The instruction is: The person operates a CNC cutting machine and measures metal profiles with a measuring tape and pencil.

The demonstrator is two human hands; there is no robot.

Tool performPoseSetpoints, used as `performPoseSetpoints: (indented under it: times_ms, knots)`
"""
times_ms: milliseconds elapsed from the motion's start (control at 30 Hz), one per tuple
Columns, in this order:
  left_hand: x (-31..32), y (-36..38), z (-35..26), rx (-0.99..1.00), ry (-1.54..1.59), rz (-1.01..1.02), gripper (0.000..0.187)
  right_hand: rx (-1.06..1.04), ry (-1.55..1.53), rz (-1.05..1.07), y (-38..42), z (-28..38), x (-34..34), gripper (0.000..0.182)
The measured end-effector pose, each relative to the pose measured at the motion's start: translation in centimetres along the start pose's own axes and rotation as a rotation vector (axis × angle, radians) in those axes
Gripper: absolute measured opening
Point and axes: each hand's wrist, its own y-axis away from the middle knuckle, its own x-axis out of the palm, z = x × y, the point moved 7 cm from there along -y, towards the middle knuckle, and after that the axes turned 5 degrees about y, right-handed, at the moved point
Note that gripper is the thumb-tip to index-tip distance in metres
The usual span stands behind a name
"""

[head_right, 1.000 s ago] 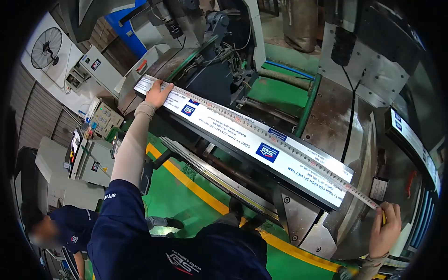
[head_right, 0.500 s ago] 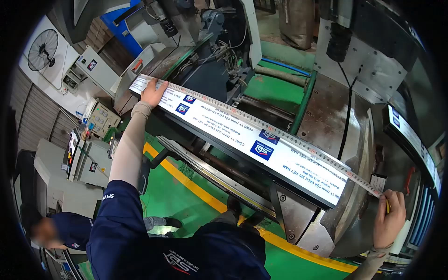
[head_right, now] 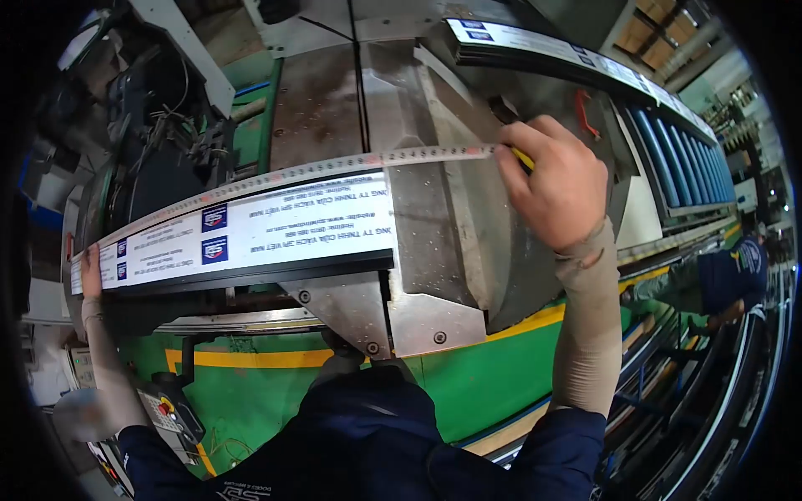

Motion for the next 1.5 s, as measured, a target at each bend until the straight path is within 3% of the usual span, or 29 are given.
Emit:
performPoseSetpoints:
  times_ms: [333, 433, 533, 733, 1500]
  knots:
    - [0.9, -0.7, 1.9, -0.081, 0.348, 0.118, 0.085, 0.0, -0.019, -0.031, 0.5, -1.0, 2.3, 0.01]
    - [0.4, -1.0, 2.4, -0.085, 0.271, 0.046, 0.084, 0.007, -0.023, -0.019, 0.5, -1.1, 2.6, 0.01]
    - [0.9, -0.8, 2.5, -0.114, 0.386, 0.12, 0.088, 0.021, -0.023, -0.008, 0.5, -1.2, 2.7, 0.011]
    - [0.7, -0.5, 2.3, -0.127, 0.362, 0.08, 0.094, 0.012, -0.029, -0.002, 0.3, -1.1, 2.9, 0.011]
    - [0.8, -0.4, 1.9, -0.131, 0.404, 0.097, 0.088, 0.003, -0.036, -0.04, 0.1, -1.1, 3.1, 0.008]
